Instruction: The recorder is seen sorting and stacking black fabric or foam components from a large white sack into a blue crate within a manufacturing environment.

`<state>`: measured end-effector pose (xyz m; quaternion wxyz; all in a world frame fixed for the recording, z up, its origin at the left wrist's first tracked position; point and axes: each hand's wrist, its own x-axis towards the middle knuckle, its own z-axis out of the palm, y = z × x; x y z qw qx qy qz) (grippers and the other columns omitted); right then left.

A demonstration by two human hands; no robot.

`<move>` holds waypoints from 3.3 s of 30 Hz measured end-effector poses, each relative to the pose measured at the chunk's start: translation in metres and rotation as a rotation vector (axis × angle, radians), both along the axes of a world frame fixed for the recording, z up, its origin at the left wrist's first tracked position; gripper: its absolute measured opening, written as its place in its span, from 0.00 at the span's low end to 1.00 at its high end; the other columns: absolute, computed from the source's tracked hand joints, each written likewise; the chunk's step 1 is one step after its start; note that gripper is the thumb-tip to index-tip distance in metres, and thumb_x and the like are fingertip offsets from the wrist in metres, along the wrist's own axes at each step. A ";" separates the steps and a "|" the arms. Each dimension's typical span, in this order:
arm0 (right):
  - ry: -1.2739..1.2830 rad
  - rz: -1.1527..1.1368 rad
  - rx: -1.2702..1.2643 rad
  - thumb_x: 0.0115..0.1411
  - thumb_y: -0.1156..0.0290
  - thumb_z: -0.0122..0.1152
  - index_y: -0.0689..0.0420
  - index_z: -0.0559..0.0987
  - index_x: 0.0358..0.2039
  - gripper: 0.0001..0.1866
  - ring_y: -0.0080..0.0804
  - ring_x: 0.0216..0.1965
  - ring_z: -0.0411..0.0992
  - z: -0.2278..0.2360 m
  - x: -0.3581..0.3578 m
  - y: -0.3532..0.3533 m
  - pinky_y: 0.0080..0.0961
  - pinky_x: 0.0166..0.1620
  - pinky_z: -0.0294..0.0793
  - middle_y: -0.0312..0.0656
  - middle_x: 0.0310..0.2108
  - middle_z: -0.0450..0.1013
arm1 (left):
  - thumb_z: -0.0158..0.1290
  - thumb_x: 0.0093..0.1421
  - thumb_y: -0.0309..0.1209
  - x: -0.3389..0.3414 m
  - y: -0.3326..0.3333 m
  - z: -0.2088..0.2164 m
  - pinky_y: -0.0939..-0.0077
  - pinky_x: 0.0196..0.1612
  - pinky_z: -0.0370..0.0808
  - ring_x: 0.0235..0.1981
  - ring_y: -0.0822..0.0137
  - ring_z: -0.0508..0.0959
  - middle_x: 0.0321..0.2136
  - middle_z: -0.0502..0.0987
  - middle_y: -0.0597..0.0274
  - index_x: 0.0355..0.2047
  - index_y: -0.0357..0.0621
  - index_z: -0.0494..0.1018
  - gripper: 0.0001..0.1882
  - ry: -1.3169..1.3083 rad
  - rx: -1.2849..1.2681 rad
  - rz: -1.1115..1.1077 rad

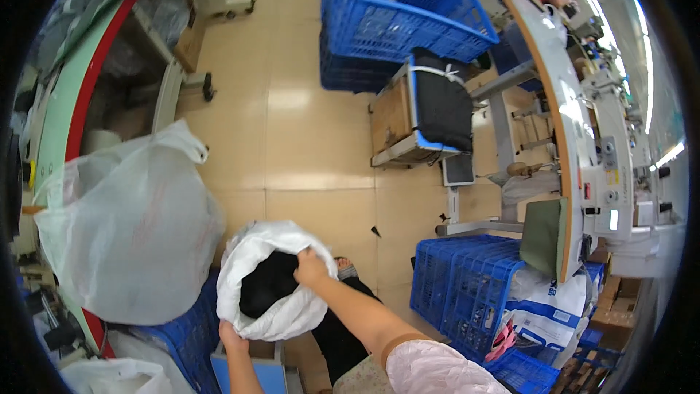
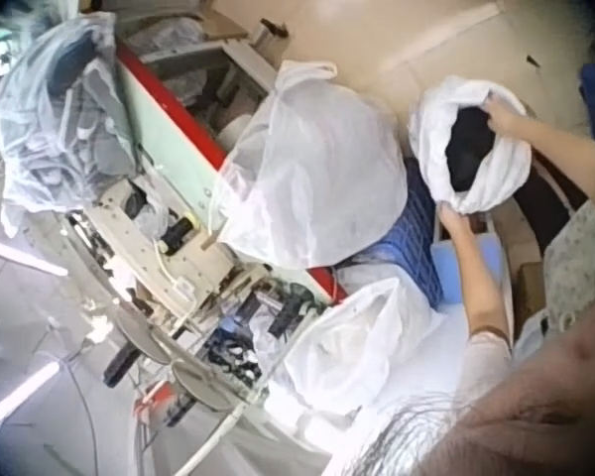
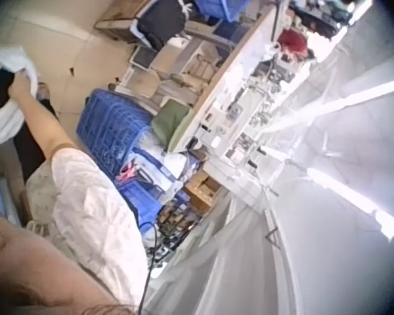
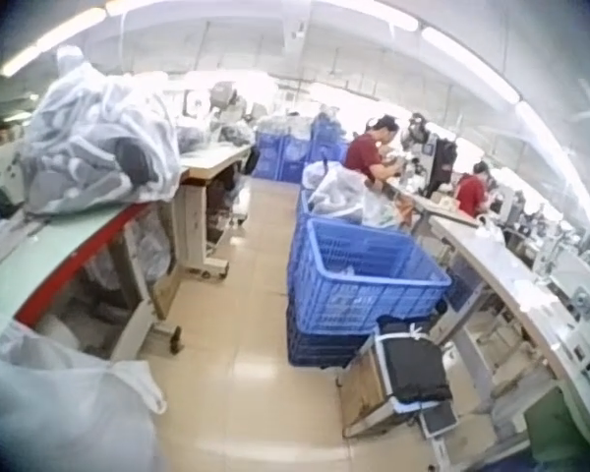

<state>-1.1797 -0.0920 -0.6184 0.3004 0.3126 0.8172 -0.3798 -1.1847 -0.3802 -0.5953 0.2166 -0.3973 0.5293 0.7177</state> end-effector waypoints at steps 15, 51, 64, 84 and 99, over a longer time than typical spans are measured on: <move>0.445 -0.115 0.022 0.45 0.66 0.63 0.61 0.68 0.49 0.29 0.49 0.54 0.63 -0.032 -0.079 -0.037 0.44 0.55 0.62 0.54 0.51 0.65 | 0.41 0.50 0.28 0.052 -0.089 -0.044 0.66 0.49 0.67 0.45 0.48 0.74 0.41 0.74 0.38 0.48 0.31 0.68 0.24 -0.113 -0.800 -0.623; 0.629 1.102 0.731 0.51 0.70 0.53 0.53 0.80 0.35 0.12 0.32 0.40 0.75 -0.015 -0.175 0.024 0.30 0.44 0.72 0.40 0.38 0.77 | 0.65 0.36 0.48 -0.048 0.000 -0.002 0.52 0.65 0.41 0.66 0.51 0.41 0.65 0.41 0.48 0.57 0.23 0.55 0.54 -0.297 -1.191 -1.308; 0.607 1.463 0.454 0.49 0.71 0.53 0.54 0.78 0.36 0.13 0.30 0.44 0.72 0.010 -0.227 0.007 0.29 0.44 0.69 0.37 0.40 0.76 | 0.62 0.37 0.56 0.004 0.070 -0.014 0.42 0.63 0.38 0.66 0.44 0.35 0.65 0.38 0.43 0.59 0.26 0.52 0.58 -0.494 -1.068 -0.990; 0.383 2.164 0.041 0.38 0.58 0.62 0.44 0.81 0.24 0.10 0.31 0.30 0.72 -0.061 -0.159 0.029 0.32 0.45 0.59 0.36 0.23 0.74 | 0.58 0.43 0.51 0.010 0.046 -0.059 0.56 0.58 0.58 0.53 0.50 0.67 0.41 0.76 0.47 0.32 0.39 0.79 0.27 0.101 -1.253 -0.931; 0.451 2.169 -0.225 0.46 0.44 0.61 0.58 0.80 0.25 0.25 0.39 0.33 0.70 -0.051 -0.168 -0.008 0.32 0.41 0.63 0.42 0.26 0.72 | 0.61 0.45 0.37 0.038 0.067 -0.085 0.67 0.42 0.66 0.43 0.59 0.71 0.37 0.74 0.59 0.32 0.43 0.74 0.16 0.504 -1.184 -0.584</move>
